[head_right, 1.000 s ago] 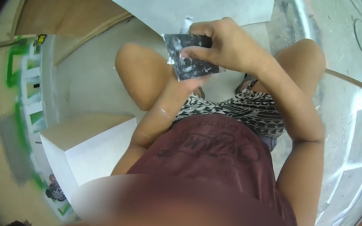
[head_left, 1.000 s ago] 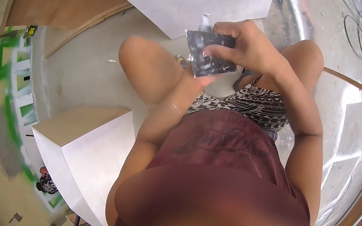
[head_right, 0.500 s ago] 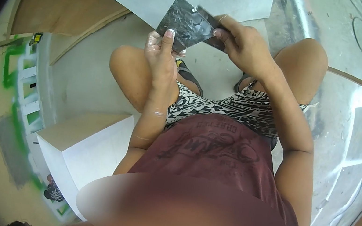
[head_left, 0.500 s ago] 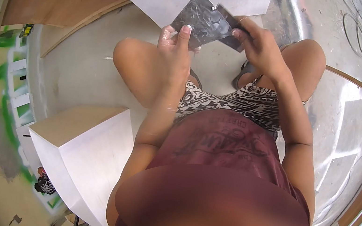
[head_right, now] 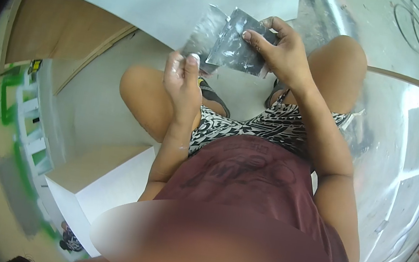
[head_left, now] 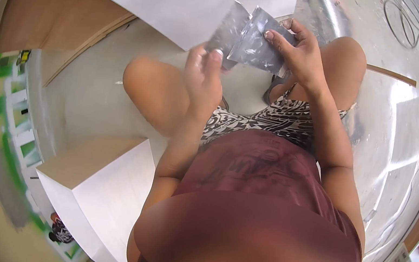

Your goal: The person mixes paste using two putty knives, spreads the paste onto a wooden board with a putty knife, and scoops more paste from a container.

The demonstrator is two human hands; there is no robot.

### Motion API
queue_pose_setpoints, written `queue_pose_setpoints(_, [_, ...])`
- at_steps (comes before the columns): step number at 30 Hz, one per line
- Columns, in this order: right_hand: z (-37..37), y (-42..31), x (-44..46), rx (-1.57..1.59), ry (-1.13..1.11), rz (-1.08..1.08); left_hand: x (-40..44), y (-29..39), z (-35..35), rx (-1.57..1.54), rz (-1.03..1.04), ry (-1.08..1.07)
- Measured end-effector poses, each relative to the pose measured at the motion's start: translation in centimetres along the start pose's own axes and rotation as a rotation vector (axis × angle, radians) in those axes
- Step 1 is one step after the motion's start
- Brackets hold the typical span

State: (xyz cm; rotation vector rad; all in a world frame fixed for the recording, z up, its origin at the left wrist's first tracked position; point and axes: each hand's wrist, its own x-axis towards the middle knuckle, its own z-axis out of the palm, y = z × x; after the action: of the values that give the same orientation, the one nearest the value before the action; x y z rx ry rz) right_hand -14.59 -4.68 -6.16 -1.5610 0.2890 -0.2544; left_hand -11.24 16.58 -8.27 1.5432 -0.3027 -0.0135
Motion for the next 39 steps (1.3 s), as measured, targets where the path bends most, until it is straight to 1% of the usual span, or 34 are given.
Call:
queue_pose_setpoints(2, [-1.3,-0.4,0.0,0.013,0.071,0.048,-0.8,0.8,-0.3,0.169,0.015,-0.138])
queue_pose_setpoints(3, [-2.4,-0.5,-0.2,0.017,0.117,0.073,-0.9,0.9,-0.7,0.324,0.006,-0.116])
queue_pose_setpoints(5, [-5.9,-0.5,-0.3,0.027,0.231,-0.082,-0.2,0.3,-2.2,0.62,0.009,-0.093])
queue_pose_setpoints(6, [-8.3,-0.7,-1.1,0.025,0.301,-0.158,0.2,-0.3,-2.9,0.424,-0.108,-0.014])
queue_pose_setpoints(7, [-11.8,-3.2,-3.0,-0.012,0.233,-0.114,0.6,-1.0,-3.6,0.232,-0.236,0.054])
queue_pose_setpoints(8, [-15.3,-4.6,-4.9,-0.024,0.235,-0.11,1.2,-1.8,-3.9,0.2,-0.212,0.184])
queue_pose_setpoints(9, [-18.0,-6.1,-7.1,-0.039,0.305,-0.12,1.8,-2.3,-4.2,0.17,-0.193,0.314])
queue_pose_setpoints(10, [-20.4,-7.0,-9.7,-0.054,0.369,-0.128,2.5,-2.2,-5.1,0.065,-0.229,0.26])
queue_pose_setpoints(11, [-24.5,-6.3,-12.4,-0.117,0.269,-0.075,3.1,-2.2,-5.7,-0.039,-0.267,0.217])
queue_pose_setpoints(12, [-29.5,-5.2,-14.8,-0.173,0.156,-0.021,3.6,-2.3,-5.7,-0.047,-0.276,0.205])
queue_pose_setpoints(13, [-32.5,-2.5,-17.5,-0.023,0.221,0.048,3.9,-2.3,-5.8,-0.051,-0.28,0.202])
queue_pose_setpoints(15, [-34.0,6.5,-21.0,0.354,0.604,0.142,3.9,-2.2,-5.3,-0.059,-0.269,0.201])
queue_pose_setpoints(16, [-35.4,11.3,-20.8,-0.226,0.603,0.603,4.2,-1.9,-4.7,-0.065,-0.262,0.199])
queue_pose_setpoints(18, [-34.9,18.6,-23.4,-1.084,0.493,0.874,4.8,-1.5,-3.6,-0.057,-0.223,0.177])
queue_pose_setpoints(19, [-35.3,24.0,-25.3,-0.547,0.769,0.726,4.8,-1.3,-3.5,-0.03,-0.203,0.169])
queue_pose_setpoints(20, [-33.1,22.5,-24.7,-0.671,0.793,0.674,4.5,-1.3,-3.5,0.008,-0.187,0.171])
queue_pose_setpoints(21, [-32.0,22.0,-23.8,-0.628,0.775,0.684,4.7,-1.4,-3.6,0.055,-0.195,0.18])
queue_pose_setpoints(22, [-31.4,22.3,-23.1,-0.578,0.773,0.675,4.6,-1.3,-3.8,0.059,-0.215,0.175])
queue_pose_setpoints(24, [-32.5,24.0,-21.1,-0.481,0.82,0.644,4.9,-2.0,-3.6,0.038,-0.237,0.173])
queue_pose_setpoints(25, [-32.2,23.1,-19.7,-0.436,0.836,0.63,5.0,-2.5,-3.6,0.042,-0.237,0.165])
queue_pose_setpoints(28, [-32.4,19.7,-16.3,-0.126,0.8,0.523,5.0,-3.2,-4.0,0.072,-0.243,0.176])
queue_pose_setpoints(29, [-32.6,18.6,-15.1,-0.138,0.761,0.511,4.9,-3.3,-3.7,0.088,-0.243,0.192])
queue_pose_setpoints(33, [-32.4,14.6,-9.2,-0.349,0.705,0.338,4.5,-2.9,-2.4,0.116,-0.247,0.225])
queue_pose_setpoints(36, [-33.2,17.2,-4.1,-0.788,0.497,0.217,4.5,-3.5,-2.0,0.159,-0.265,0.224])
queue_pose_setpoints(39, [-31.7,19.2,0.4,-0.998,0.288,0.32,4.4,-3.0,-0.9,0.25,-0.274,0.236])
